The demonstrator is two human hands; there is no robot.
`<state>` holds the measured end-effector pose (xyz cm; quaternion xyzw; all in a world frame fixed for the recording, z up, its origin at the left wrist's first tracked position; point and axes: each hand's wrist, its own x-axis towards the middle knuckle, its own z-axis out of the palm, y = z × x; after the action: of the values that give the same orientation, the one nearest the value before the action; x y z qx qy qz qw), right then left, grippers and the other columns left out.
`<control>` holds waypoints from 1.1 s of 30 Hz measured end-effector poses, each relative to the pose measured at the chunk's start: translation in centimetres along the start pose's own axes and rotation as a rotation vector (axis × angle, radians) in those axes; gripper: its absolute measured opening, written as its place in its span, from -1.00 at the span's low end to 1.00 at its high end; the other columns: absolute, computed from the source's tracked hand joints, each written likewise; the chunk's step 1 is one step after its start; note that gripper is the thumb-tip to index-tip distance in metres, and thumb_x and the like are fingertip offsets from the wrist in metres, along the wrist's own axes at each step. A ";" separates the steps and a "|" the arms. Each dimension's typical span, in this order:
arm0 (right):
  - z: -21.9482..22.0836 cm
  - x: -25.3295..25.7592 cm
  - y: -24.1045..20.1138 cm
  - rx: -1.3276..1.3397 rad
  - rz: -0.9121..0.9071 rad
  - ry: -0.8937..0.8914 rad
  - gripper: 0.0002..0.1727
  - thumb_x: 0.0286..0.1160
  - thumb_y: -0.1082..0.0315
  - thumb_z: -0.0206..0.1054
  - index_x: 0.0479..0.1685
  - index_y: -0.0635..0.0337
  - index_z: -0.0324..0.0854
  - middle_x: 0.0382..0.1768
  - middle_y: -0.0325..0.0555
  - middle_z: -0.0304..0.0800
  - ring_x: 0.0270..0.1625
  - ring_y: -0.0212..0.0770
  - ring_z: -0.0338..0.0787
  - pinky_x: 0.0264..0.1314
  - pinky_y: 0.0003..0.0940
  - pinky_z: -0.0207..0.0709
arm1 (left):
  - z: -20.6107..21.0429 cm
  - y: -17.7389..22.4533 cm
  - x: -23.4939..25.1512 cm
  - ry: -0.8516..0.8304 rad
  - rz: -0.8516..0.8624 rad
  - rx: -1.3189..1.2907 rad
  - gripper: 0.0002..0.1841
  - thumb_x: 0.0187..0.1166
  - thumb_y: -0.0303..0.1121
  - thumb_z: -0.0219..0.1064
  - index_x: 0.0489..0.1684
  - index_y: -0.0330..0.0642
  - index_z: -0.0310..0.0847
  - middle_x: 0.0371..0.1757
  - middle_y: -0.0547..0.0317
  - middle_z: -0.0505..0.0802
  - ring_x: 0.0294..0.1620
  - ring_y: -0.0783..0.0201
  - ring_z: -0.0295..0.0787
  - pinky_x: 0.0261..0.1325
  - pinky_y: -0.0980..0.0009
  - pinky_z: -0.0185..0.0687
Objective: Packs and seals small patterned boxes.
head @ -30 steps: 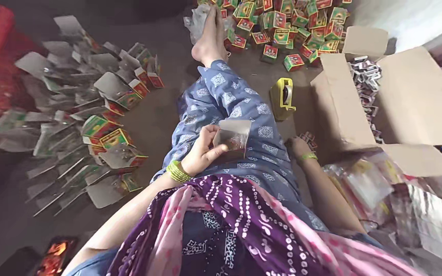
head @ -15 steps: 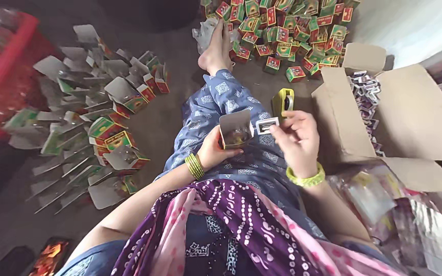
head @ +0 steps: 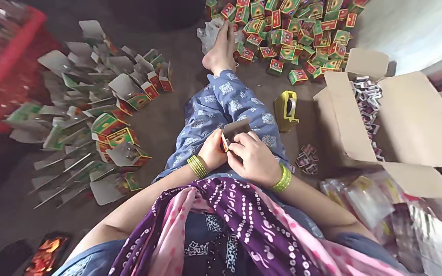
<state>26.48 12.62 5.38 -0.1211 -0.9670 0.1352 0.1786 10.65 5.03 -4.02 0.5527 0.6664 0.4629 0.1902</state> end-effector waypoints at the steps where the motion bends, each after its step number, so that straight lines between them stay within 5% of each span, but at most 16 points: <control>1: -0.1 0.0 -0.1 -0.018 0.011 -0.055 -0.65 0.58 0.08 0.20 -0.20 0.07 0.85 0.00 0.00 0.78 0.12 0.01 0.74 0.11 -0.15 0.67 | 0.0 0.0 0.0 -0.023 -0.014 0.012 -0.41 0.24 -0.20 0.56 0.22 -0.40 0.59 0.10 -0.11 0.83 0.22 0.14 0.79 0.41 0.14 0.65; 5: -0.4 -0.1 0.2 0.002 0.009 -0.111 -0.66 0.53 0.03 0.26 -0.20 0.05 0.85 0.06 0.06 0.75 0.17 0.01 0.73 0.15 -0.13 0.67 | -0.1 -0.3 0.0 -0.085 -0.036 0.025 -0.28 0.19 -0.13 0.60 0.35 -0.37 0.53 0.23 -0.14 0.78 0.36 0.08 0.70 0.52 0.09 0.55; 8: -0.7 -0.8 1.0 0.100 0.014 0.213 -0.71 0.50 0.08 0.41 -0.04 0.02 0.90 -0.05 -0.04 0.78 0.07 -0.13 0.74 0.18 -0.23 0.65 | -0.3 -0.4 -0.1 -0.044 0.025 -0.079 -0.12 0.24 0.05 0.62 0.44 -0.45 0.41 0.27 -0.18 0.76 0.39 0.13 0.69 0.54 0.17 0.55; 11: -1.5 -1.4 2.6 0.146 0.119 0.419 -0.66 0.40 0.10 0.53 0.08 0.03 0.85 0.08 -0.04 0.72 0.18 -0.13 0.67 0.20 -0.21 0.62 | 0.0 -1.0 -0.4 -0.010 0.128 -0.286 -0.07 0.38 0.07 0.58 0.51 -0.53 0.27 0.28 -0.17 0.76 0.36 0.23 0.72 0.52 0.24 0.63; 15: -0.5 -2.0 5.8 0.546 0.244 0.307 -0.42 0.41 0.09 0.59 0.38 0.16 0.64 0.34 0.02 0.67 0.42 -0.11 0.65 0.32 -0.18 0.69 | 0.0 -0.3 -0.4 -0.009 0.208 -0.489 -0.05 0.40 -0.12 0.61 0.57 -0.54 0.05 0.28 -0.16 0.75 0.30 0.20 0.78 0.44 0.18 0.73; 19: 0.9 -2.4 6.3 0.997 0.257 0.182 -0.39 0.54 0.28 0.49 0.53 0.40 0.49 0.38 0.16 0.68 0.32 -0.06 0.79 0.35 -0.14 0.76 | 0.3 -0.2 -0.7 0.002 0.243 -0.621 0.15 0.35 -0.23 0.66 0.81 -0.16 -0.30 0.33 -0.07 0.77 0.28 0.11 0.82 0.40 0.07 0.78; 21: 1.7 -2.5 6.3 1.000 0.192 0.149 -0.40 0.63 0.20 0.41 0.55 0.42 0.50 0.42 0.17 0.66 0.37 -0.11 0.75 0.42 -0.20 0.70 | 0.1 -0.2 -0.9 -0.008 0.263 -0.603 0.08 0.41 -0.20 0.63 0.84 -0.12 -0.20 0.37 -0.03 0.74 0.32 0.15 0.79 0.42 0.10 0.75; 23: 2.4 -2.4 6.3 0.954 0.130 0.132 -0.45 0.69 0.13 0.33 0.44 0.43 0.59 0.35 0.13 0.72 0.37 -0.18 0.73 0.46 -0.23 0.65 | -0.3 -0.1 -1.0 -0.039 0.298 -0.559 -0.13 0.49 -0.16 0.56 0.72 -0.26 0.10 0.38 -0.04 0.73 0.32 0.21 0.77 0.42 0.16 0.75; 26: 3.0 -2.4 6.3 0.763 0.058 0.111 -0.47 0.74 -0.08 0.21 -0.06 0.33 0.68 -0.10 -0.06 0.75 0.04 -0.35 0.72 0.18 -0.40 0.62 | -0.4 -0.2 -0.9 -0.072 0.344 -0.505 -0.41 0.50 -0.16 0.56 0.37 -0.31 0.45 0.18 0.01 0.80 0.16 0.29 0.80 0.30 0.25 0.76; 29: 2.8 -2.4 6.3 0.593 0.057 0.088 -0.39 0.73 -0.22 0.14 -0.31 0.21 0.63 -0.26 -0.07 0.67 -0.07 -0.29 0.66 0.09 -0.36 0.55 | -0.2 -0.4 -1.0 -0.102 0.327 -0.495 -0.43 0.45 -0.15 0.60 0.26 -0.32 0.47 0.07 0.05 0.81 0.05 0.36 0.82 0.18 0.33 0.81; 31: 2.7 -2.3 6.3 0.597 0.070 0.178 -0.53 0.66 -0.08 0.32 -0.29 0.20 0.70 -0.13 -0.01 0.70 0.05 -0.22 0.68 0.19 -0.28 0.57 | -0.2 -0.2 -0.8 -0.132 0.281 -0.524 -0.40 0.43 -0.15 0.62 0.25 -0.34 0.45 0.06 0.08 0.84 0.04 0.38 0.84 0.16 0.35 0.82; 33: 2.3 -2.1 6.0 0.745 0.077 0.315 -0.67 0.50 0.22 0.51 0.06 0.28 0.69 0.05 0.05 0.79 0.20 -0.11 0.77 0.33 -0.10 0.68 | -0.2 -0.1 -0.7 -0.139 0.229 -0.560 -0.36 0.39 -0.16 0.64 0.27 -0.34 0.42 0.09 0.08 0.84 0.07 0.35 0.84 0.19 0.31 0.83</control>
<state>28.58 17.17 0.78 -0.1034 -0.8075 0.4627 0.3510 10.69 4.30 -4.22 0.5807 0.4315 0.6082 0.3267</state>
